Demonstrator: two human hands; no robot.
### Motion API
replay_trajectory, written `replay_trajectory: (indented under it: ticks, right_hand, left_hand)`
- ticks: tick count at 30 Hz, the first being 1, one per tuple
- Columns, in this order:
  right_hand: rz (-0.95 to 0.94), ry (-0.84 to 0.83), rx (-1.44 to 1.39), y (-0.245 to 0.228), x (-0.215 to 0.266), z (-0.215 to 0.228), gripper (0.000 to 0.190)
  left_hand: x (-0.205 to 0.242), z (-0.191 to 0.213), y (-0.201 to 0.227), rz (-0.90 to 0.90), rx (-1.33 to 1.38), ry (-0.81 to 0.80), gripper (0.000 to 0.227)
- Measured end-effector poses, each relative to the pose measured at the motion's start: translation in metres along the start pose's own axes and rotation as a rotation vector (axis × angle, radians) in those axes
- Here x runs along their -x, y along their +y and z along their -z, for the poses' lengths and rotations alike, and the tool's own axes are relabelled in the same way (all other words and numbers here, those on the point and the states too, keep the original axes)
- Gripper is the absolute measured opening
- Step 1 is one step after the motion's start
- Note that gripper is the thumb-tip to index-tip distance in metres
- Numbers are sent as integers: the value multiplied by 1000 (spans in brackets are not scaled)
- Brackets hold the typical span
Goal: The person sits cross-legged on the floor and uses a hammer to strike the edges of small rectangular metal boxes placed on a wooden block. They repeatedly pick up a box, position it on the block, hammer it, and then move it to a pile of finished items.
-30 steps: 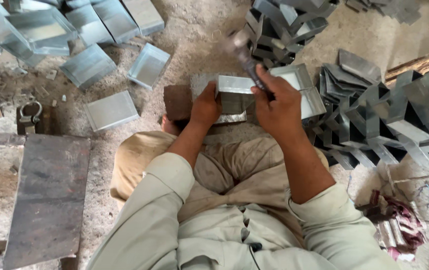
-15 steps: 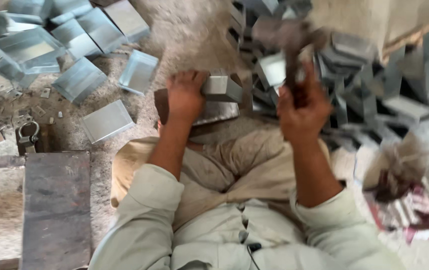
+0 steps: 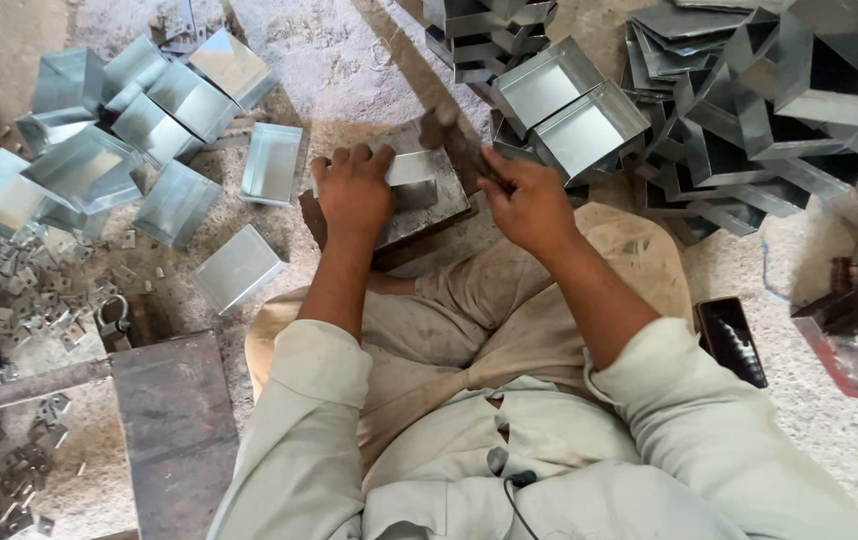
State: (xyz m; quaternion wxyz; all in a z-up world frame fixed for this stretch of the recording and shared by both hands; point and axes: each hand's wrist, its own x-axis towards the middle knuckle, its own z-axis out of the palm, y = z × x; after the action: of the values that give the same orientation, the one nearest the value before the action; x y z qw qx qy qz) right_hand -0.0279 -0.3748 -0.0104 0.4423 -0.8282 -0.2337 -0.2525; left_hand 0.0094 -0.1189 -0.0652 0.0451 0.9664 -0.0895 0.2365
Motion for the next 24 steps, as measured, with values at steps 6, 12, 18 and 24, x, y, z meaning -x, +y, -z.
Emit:
replay_trajectory:
  ticks: [6, 12, 18, 24]
  right_hand:
    - [-189, 76, -74, -3, 5, 5, 36]
    - [-230, -87, -111, 43, 15, -24, 40]
    - [-640, -146, -201, 108, 48, -51, 42]
    - [-833, -103, -291, 128, 53, -59, 43]
  left_hand:
    - [-2, -1, -3, -7, -1, 15, 21]
    - [-4, 3, 1, 16, -13, -31, 24]
    - [-10, 3, -15, 67, 81, -215, 38]
    - [-11, -19, -27, 262, 123, -360, 48]
